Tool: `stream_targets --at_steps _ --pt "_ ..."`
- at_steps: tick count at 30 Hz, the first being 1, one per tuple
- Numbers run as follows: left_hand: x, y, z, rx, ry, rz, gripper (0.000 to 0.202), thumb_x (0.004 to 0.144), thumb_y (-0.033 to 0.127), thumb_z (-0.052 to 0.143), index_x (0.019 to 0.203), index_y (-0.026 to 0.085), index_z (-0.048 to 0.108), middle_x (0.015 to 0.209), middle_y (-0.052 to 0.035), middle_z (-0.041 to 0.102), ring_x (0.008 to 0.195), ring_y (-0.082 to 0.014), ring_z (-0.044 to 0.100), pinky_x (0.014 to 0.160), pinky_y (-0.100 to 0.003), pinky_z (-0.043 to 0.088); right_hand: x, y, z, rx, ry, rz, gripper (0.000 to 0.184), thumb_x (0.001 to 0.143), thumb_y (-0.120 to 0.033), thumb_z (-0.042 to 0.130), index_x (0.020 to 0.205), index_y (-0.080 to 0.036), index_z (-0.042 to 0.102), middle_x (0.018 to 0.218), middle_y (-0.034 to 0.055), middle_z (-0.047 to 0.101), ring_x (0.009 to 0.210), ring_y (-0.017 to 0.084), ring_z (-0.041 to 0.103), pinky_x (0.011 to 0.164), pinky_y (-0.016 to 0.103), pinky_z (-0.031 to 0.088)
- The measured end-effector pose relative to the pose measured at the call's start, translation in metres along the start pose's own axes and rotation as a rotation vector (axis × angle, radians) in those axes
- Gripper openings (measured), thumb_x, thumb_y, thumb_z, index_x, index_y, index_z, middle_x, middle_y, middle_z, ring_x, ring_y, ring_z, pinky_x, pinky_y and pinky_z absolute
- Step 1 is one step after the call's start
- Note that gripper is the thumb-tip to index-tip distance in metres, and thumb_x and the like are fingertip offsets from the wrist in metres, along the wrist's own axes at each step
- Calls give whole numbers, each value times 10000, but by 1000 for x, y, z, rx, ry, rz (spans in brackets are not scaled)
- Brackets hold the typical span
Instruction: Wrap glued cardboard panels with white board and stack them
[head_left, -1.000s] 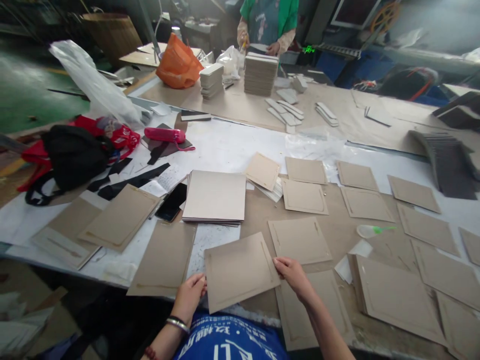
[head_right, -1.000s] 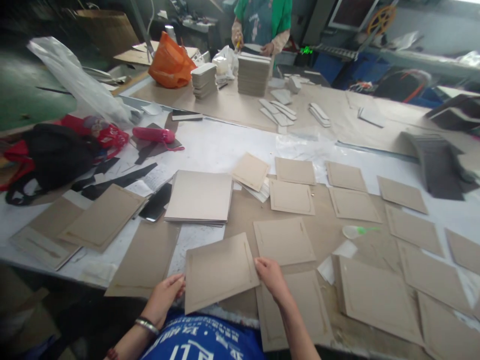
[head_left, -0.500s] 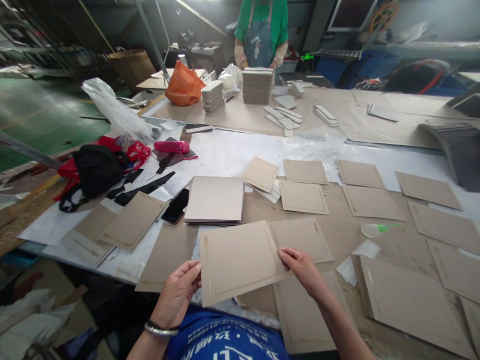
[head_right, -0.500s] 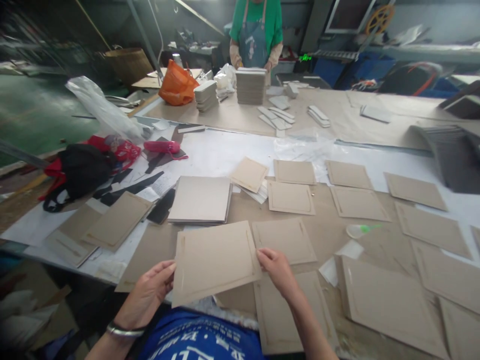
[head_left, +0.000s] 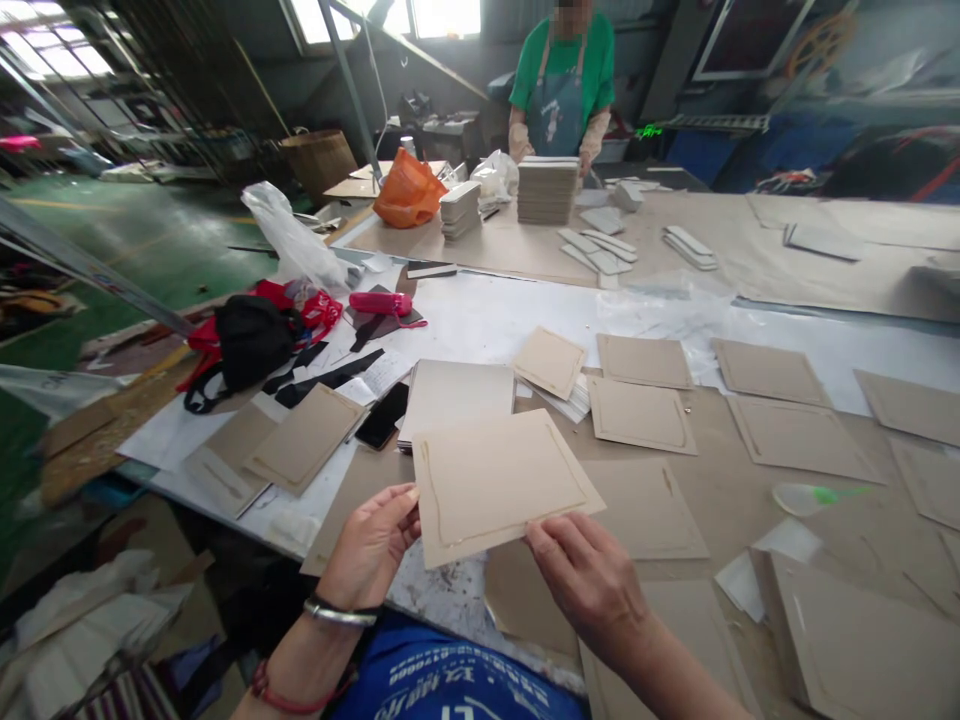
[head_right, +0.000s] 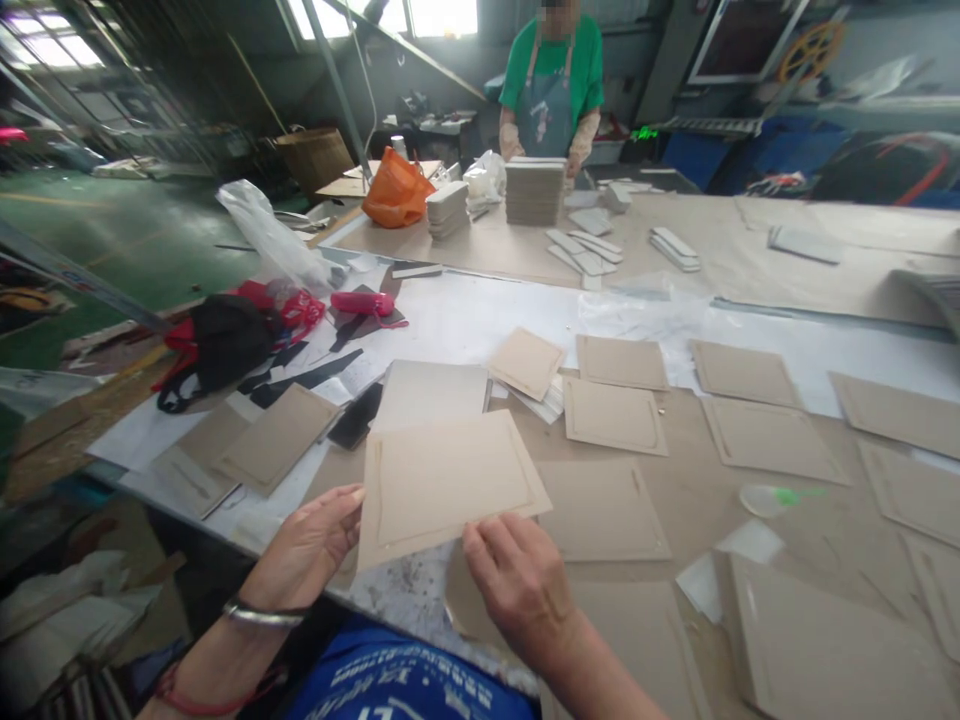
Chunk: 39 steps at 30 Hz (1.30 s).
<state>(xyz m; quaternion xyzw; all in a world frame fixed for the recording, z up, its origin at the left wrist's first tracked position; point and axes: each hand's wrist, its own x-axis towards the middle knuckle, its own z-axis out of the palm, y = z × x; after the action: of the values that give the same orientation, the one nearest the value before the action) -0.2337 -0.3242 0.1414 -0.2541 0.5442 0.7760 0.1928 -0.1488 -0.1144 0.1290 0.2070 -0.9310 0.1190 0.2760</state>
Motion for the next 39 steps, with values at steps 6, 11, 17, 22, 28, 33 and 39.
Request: stream_targets --at_steps 6,11,17,22,28,33,39 --pt "17 24 3 -105 -75 -5 177 583 154 696 721 111 593 649 -20 630 578 -93 569 547 -189 474 49 7 -4 -116 -46 -182 159 843 -117 434 844 -131 593 695 43 591 674 142 501 635 279 393" --pt "32 57 6 -160 -190 109 248 602 271 714 751 113 595 685 -35 644 630 -113 593 592 -207 475 95 29 -11 -157 30 -151 93 813 -134 500 845 -160 584 714 30 599 687 126 530 622 244 392" --pt "63 36 -15 95 -63 116 375 617 378 696 853 97 618 813 -87 669 681 -138 618 611 -231 485 121 41 27 534 457 879 180 767 -333 576 770 -175 491 622 -16 575 557 112 553 563 249 449" --pt "93 9 -22 128 -37 97 492 667 403 646 1045 99 567 1007 -138 639 793 -186 635 717 -304 507 111 23 99 1184 485 1291 300 684 -392 651 706 -180 440 555 -66 537 528 74 531 572 220 475" --pt "124 10 -21 267 7 148 347 662 380 615 868 103 644 774 -75 675 684 -162 619 643 -266 489 100 -1 147 1380 519 1604 417 523 -384 763 699 -183 444 565 -99 499 514 50 521 525 172 489" --pt "149 8 -27 396 47 261 276 645 388 607 750 137 651 581 3 603 569 -118 535 569 -227 442 101 -14 167 1424 536 1691 399 542 -389 757 698 -184 452 592 -90 527 556 54 546 563 177 507" --pt "181 21 -35 524 67 301 301 639 414 593 777 151 636 719 -22 642 675 -149 561 638 -258 453 108 -25 181 1453 480 1801 374 548 -360 763 702 -166 482 625 -75 543 594 72 580 548 179 504"
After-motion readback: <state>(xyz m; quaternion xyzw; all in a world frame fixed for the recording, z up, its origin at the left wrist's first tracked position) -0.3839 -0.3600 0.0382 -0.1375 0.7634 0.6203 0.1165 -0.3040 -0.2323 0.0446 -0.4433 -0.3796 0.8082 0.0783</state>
